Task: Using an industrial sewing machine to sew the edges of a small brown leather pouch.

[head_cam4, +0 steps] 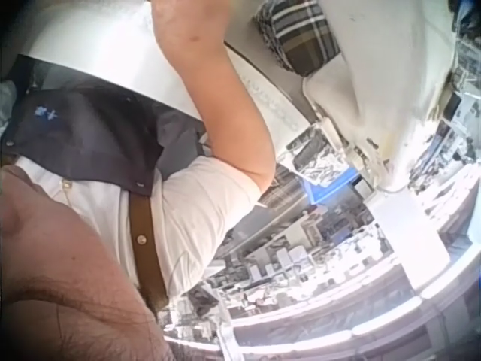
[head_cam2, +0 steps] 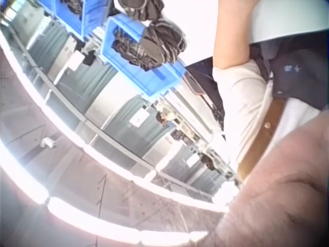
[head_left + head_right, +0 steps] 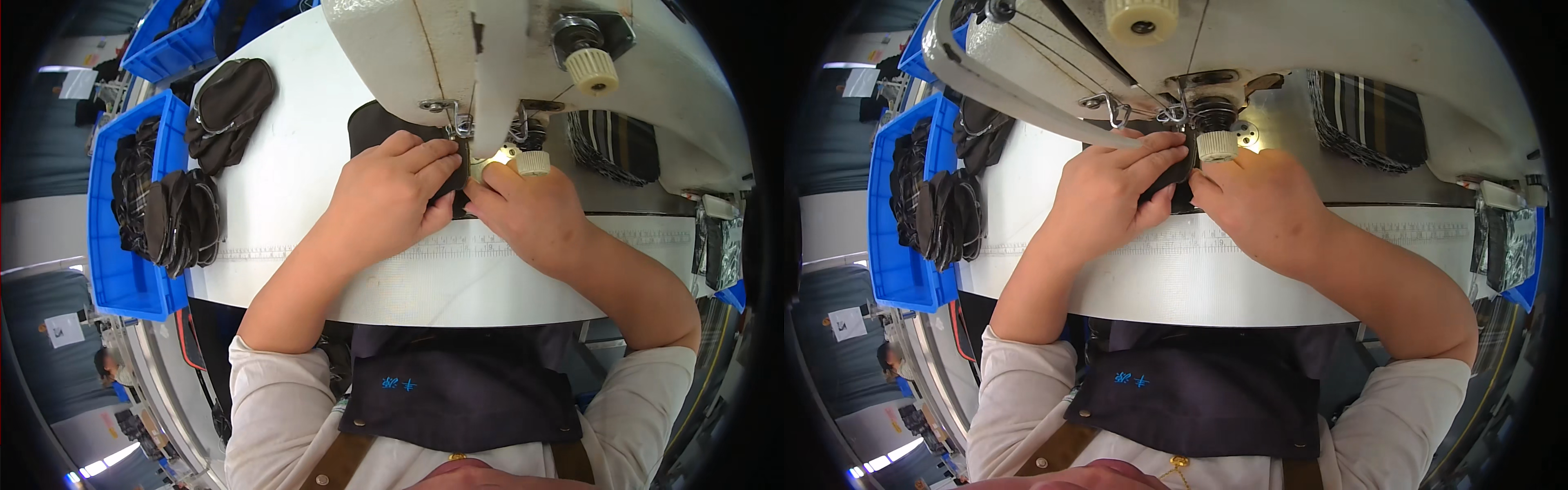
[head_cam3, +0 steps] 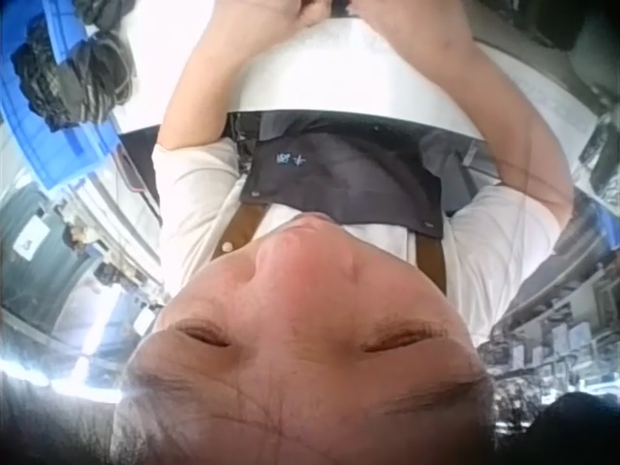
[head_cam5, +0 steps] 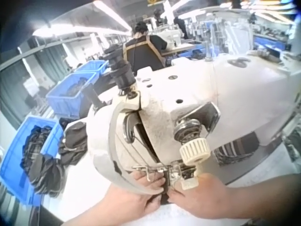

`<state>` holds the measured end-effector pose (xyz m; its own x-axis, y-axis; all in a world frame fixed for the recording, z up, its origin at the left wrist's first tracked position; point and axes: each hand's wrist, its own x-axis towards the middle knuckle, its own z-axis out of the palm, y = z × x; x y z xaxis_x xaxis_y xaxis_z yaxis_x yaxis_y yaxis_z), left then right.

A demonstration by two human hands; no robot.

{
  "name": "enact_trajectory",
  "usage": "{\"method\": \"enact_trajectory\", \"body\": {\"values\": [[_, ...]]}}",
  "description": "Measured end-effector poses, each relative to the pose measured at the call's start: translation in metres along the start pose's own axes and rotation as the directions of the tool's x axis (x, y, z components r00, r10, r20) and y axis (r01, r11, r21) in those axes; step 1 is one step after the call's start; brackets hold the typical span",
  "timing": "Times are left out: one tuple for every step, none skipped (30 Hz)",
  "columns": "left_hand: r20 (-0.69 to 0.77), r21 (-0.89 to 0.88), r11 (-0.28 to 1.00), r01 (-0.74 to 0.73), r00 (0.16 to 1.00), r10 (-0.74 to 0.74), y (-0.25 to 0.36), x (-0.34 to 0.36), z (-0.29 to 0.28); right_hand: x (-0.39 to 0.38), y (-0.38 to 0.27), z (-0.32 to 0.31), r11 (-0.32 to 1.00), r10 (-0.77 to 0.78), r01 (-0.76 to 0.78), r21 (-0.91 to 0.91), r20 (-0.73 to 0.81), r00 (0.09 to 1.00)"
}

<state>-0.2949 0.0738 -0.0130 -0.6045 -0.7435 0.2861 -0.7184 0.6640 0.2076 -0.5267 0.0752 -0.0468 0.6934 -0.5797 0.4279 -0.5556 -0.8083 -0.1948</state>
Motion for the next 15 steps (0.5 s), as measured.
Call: {"method": "enact_trajectory", "body": {"values": [[0.006, -0.016, 1.0, -0.005, 1.0, 0.005, 0.002, 0.0007, -0.0006, -0.0013, -0.0004, -0.0008, 1.0, 0.012, -0.012, 0.009, 0.017, 1.0], [0.005, -0.014, 1.0, -0.001, 1.0, 0.001, 0.0028, 0.001, -0.0004, -0.0022, -0.0002, -0.0015, 1.0, 0.023, -0.024, 0.018, 0.034, 0.999], [-0.003, -0.007, 1.0, -0.028, 1.0, 0.028, 0.0014, 0.0013, 0.0001, -0.0017, 0.0011, -0.0014, 1.0, 0.019, -0.02, 0.019, 0.037, 0.999], [-0.01, 0.002, 0.998, -0.056, 0.998, 0.056, 0.0006, 0.0014, 0.0004, -0.0013, 0.0025, -0.0015, 0.999, 0.021, -0.022, 0.03, 0.04, 0.999], [-0.012, 0.002, 0.999, -0.052, 0.999, 0.052, 0.001, 0.0014, 0.0003, -0.0003, 0.0033, -0.0017, 0.999, 0.022, -0.024, 0.041, 0.042, 0.999], [0.005, -0.017, 0.999, -0.031, 1.0, 0.031, 0.002, 0.0013, 0.0002, 0.0017, 0.0031, -0.0031, 0.999, 0.019, -0.021, 0.041, 0.045, 0.999], [0.022, -0.036, 0.999, -0.01, 1.0, 0.011, 0.0025, 0.0012, 0.0001, 0.004, 0.0021, -0.0054, 0.999, 0.02, -0.021, 0.031, 0.018, 1.0], [0.019, -0.038, 0.999, -0.008, 1.0, 0.009, 0.0024, 0.001, 0.0002, 0.0053, 0.0012, -0.0066, 1.0, 0.021, -0.021, 0.021, -0.009, 1.0], [0.03, -0.047, 0.999, 0.016, 0.999, -0.015, 0.0029, 0.0004, 0.0005, 0.004, 0.0008, -0.0064, 1.0, 0.017, -0.017, 0.021, -0.005, 1.0], [0.041, -0.056, 0.998, 0.04, 0.998, -0.038, 0.0031, -0.0002, 0.0006, 0.0015, 0.0006, -0.0063, 0.999, 0.044, -0.043, -0.024, 0.062, 0.997], [0.038, -0.057, 0.997, 0.044, 0.998, -0.042, 0.003, -0.0006, 0.0003, 0.0, 0.0, -0.0064, 0.995, 0.074, -0.066, -0.072, 0.126, 0.989], [0.029, -0.048, 0.998, 0.033, 0.999, -0.032, 0.0028, -0.0005, -0.0001, -0.0001, -0.0012, -0.007, 0.995, 0.072, -0.063, -0.073, 0.129, 0.989], [0.021, -0.038, 0.999, 0.023, 1.0, -0.022, 0.0026, -0.0006, -0.0003, 0.0005, -0.0027, -0.0081, 0.994, 0.099, -0.09, -0.062, 0.159, 0.982], [0.018, -0.039, 0.999, 0.024, 1.0, -0.023, 0.0025, -0.0007, -0.0001, 0.001, -0.0035, -0.0092, 0.992, 0.125, -0.117, -0.052, 0.189, 0.974], [0.017, -0.049, 0.999, 0.009, 1.0, -0.008, 0.002, -0.0007, 0.0004, 0.0014, -0.0036, -0.0101, 0.992, 0.125, -0.117, -0.053, 0.19, 0.974]]}}
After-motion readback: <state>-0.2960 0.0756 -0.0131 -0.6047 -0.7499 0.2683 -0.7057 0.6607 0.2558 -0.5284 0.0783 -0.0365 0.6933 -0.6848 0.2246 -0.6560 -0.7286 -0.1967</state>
